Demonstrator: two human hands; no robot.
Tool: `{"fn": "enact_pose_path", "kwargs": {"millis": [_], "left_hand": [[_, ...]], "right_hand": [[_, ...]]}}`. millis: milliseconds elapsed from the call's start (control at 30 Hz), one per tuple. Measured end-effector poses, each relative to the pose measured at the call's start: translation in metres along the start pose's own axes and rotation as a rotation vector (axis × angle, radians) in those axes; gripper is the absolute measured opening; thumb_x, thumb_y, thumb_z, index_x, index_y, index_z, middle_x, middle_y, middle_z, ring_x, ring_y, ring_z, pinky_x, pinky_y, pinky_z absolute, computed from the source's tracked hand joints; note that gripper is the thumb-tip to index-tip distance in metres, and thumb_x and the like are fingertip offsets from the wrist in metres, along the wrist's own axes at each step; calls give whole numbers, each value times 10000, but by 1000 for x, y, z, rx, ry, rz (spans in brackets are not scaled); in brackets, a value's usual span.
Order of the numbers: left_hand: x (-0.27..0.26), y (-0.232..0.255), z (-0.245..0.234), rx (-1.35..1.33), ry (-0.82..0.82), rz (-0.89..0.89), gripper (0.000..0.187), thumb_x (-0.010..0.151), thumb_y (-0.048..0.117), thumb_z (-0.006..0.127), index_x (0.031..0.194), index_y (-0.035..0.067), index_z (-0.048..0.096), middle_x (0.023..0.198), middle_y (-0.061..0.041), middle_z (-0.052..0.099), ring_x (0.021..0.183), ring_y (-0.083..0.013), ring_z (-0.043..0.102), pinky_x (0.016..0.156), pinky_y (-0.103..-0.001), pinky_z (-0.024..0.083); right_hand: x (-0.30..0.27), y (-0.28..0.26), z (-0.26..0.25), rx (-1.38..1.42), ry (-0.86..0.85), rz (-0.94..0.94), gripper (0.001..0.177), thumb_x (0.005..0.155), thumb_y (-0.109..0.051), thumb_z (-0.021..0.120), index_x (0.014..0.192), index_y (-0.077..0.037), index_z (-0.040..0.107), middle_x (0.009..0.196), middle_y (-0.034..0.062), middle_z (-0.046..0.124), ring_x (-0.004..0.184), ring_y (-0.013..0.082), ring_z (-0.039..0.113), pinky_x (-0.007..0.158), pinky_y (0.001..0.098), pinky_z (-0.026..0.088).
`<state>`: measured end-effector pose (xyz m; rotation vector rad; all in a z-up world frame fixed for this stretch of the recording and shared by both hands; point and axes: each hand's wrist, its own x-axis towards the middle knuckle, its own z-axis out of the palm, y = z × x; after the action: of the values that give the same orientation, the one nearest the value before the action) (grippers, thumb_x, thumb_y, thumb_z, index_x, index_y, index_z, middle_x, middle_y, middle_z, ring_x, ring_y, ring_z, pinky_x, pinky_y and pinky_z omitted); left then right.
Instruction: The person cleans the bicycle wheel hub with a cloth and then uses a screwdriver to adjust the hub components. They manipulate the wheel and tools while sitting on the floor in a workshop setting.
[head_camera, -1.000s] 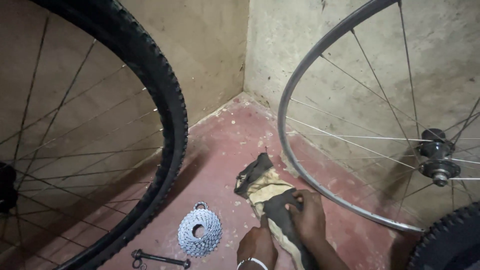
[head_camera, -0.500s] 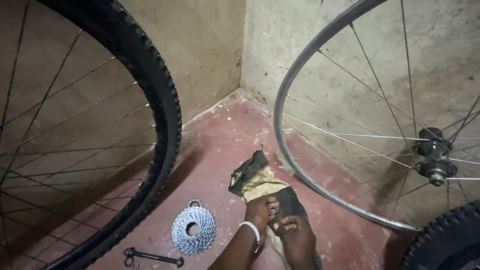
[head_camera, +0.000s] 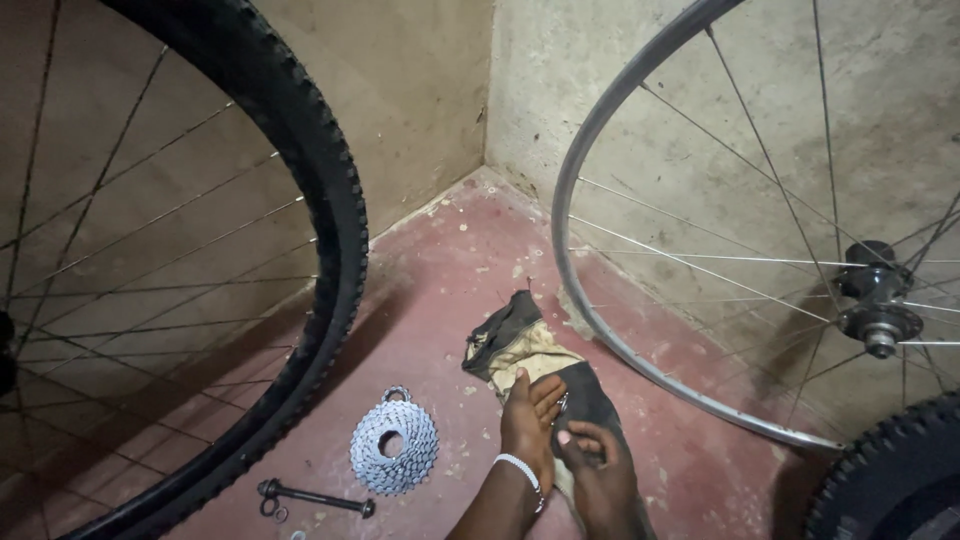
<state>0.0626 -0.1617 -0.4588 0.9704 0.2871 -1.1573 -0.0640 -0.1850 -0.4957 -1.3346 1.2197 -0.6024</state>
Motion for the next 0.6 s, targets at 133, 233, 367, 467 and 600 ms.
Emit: {"fn": "enact_pose_path", "kwargs": {"millis": [133, 233, 367, 467, 600], "left_hand": [[-8, 2, 5, -84, -13, 6, 803, 975, 571, 332, 1453, -31, 565, 1548, -263, 536, 1510, -402, 386, 1239, -437, 240], [-18, 4, 10, -131, 12, 9, 740, 970, 500, 389, 1432, -47, 577, 1479, -271, 589, 1451, -370, 456, 1211, -407, 272], [-26, 8, 8, -108, 42, -7, 680, 959, 422, 428, 1464, -18, 550, 1486, -265, 619, 1483, -393, 440, 1215, -419, 245], [-31, 11, 5, -139, 71, -35, 629, 975, 381, 444, 1457, -11, 541, 1437, -275, 654, 1463, -407, 469, 1227, -406, 282], [-57, 24, 12, -231, 70, -50, 543, 944, 316, 468, 1390, 25, 579, 1461, -260, 654, 1483, -370, 464, 1230, -415, 252]], "right_hand": [[-9, -14, 2, 6, 51, 2, 274, 835, -118, 802, 1088, -15, 801, 953, 147, 786, 842, 215, 698, 782, 322, 553], [-14, -13, 1, 3, 68, 13, 265, 840, -103, 768, 1081, 2, 800, 938, 172, 800, 819, 232, 721, 767, 328, 565], [-24, -34, 6, -259, 193, 35, 284, 795, -265, 805, 998, -67, 821, 908, 124, 800, 798, 233, 732, 762, 342, 567], [-21, -34, 7, -316, 210, 90, 229, 795, -256, 799, 949, -89, 832, 869, 114, 808, 764, 239, 733, 751, 347, 568], [-22, -32, 3, -324, 191, 98, 154, 864, -174, 769, 978, -83, 819, 907, 102, 800, 800, 215, 737, 776, 342, 584]]}}
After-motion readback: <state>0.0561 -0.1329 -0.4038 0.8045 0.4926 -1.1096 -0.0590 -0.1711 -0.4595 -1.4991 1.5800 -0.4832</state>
